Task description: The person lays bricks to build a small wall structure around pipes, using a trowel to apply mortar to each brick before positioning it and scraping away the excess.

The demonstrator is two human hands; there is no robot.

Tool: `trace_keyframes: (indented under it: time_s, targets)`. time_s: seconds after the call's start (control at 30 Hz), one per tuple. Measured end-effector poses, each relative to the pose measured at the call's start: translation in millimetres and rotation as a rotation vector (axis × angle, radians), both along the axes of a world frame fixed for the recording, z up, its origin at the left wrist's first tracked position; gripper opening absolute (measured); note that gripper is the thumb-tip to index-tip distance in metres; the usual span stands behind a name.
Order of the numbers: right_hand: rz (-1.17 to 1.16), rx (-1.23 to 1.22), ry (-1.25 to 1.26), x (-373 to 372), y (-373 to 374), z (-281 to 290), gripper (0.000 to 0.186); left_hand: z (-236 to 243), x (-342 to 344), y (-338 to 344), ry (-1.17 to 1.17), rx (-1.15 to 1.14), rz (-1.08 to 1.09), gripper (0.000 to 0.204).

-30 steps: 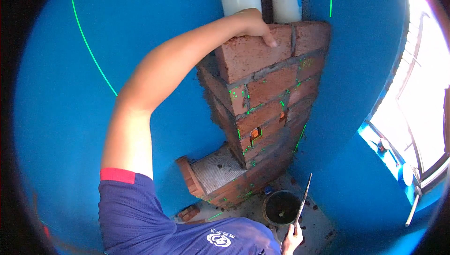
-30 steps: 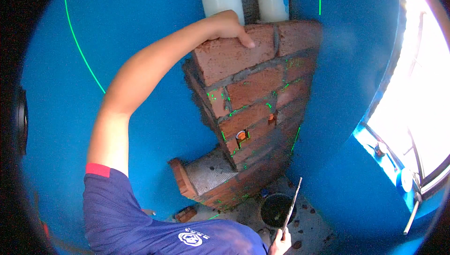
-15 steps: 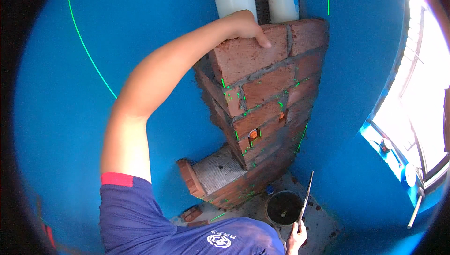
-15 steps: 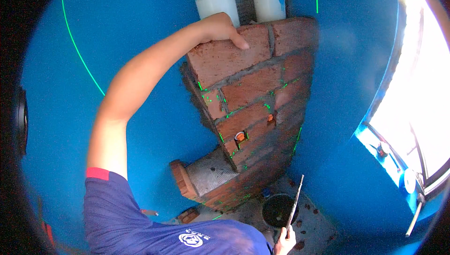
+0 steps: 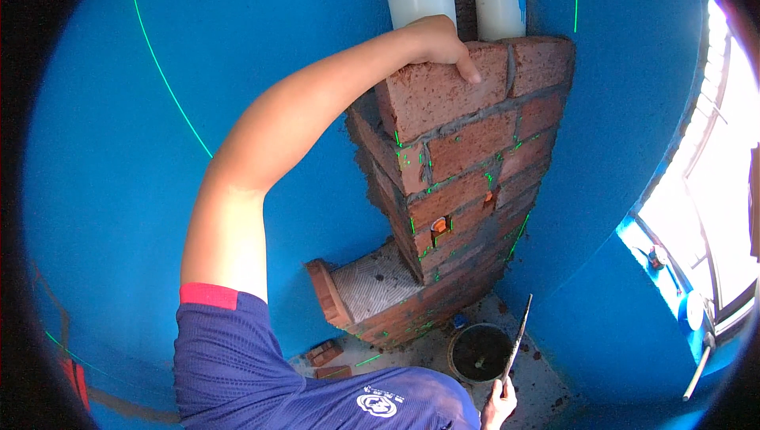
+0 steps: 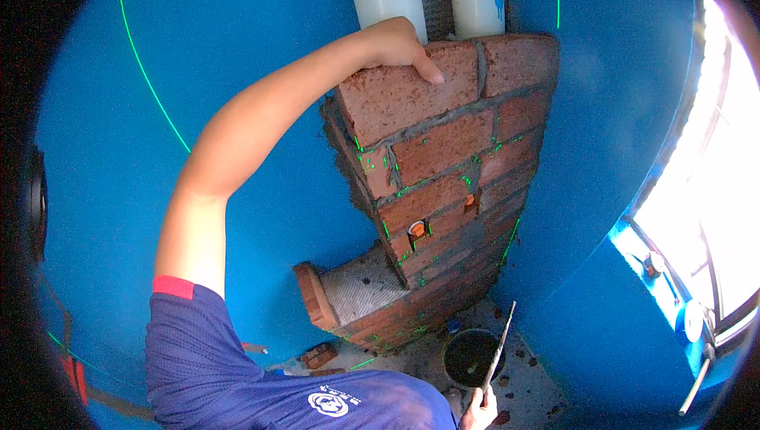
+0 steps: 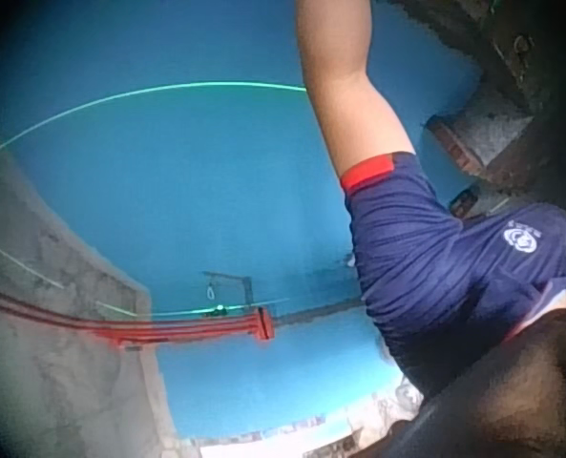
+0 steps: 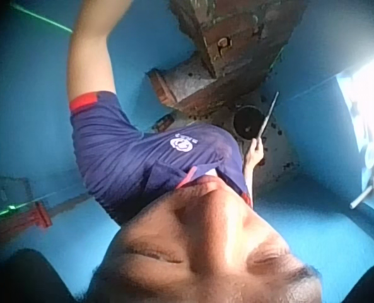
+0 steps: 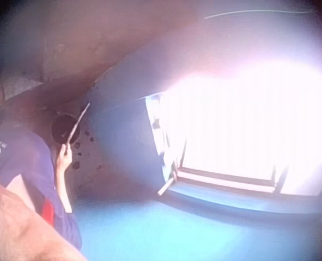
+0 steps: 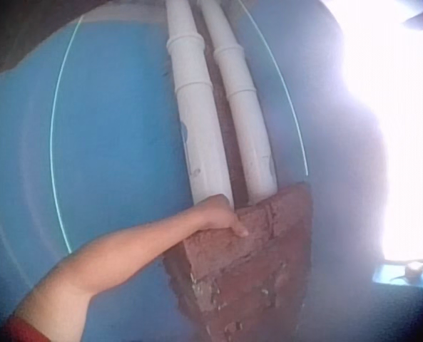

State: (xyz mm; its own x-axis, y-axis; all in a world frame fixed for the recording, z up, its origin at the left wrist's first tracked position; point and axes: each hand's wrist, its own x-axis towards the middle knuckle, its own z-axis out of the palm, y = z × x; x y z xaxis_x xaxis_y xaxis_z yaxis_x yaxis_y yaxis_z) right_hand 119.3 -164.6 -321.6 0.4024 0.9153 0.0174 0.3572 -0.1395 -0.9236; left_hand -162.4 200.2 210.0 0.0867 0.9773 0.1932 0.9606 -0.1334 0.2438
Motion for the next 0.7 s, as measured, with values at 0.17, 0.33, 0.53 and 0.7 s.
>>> trace_keyframes:
  time_s: [0.17,0.33,0.53,0.7]
  targets:
    - [-0.066,-0.237,0.304,3.0,-3.1,-24.6,0.028,-1.5,-0.8,3.2,0.051,0.028,-0.034,0.069]
    - [-0.072,-0.006,0.236,-2.3,-1.8,-23.8,0.028,0.0,-3.6,7.0,0.046,-0.015,-0.034,0.07]
    - [-0.099,-0.001,0.175,-6.8,-3.3,-7.7,0.029,21.6,-19.3,-24.5,-0.016,-0.157,-0.071,0.064]
    - [-0.077,-0.031,0.218,-7.4,6.0,22.4,0.029,24.4,-40.9,-38.1,0.049,-0.234,-0.111,0.059]
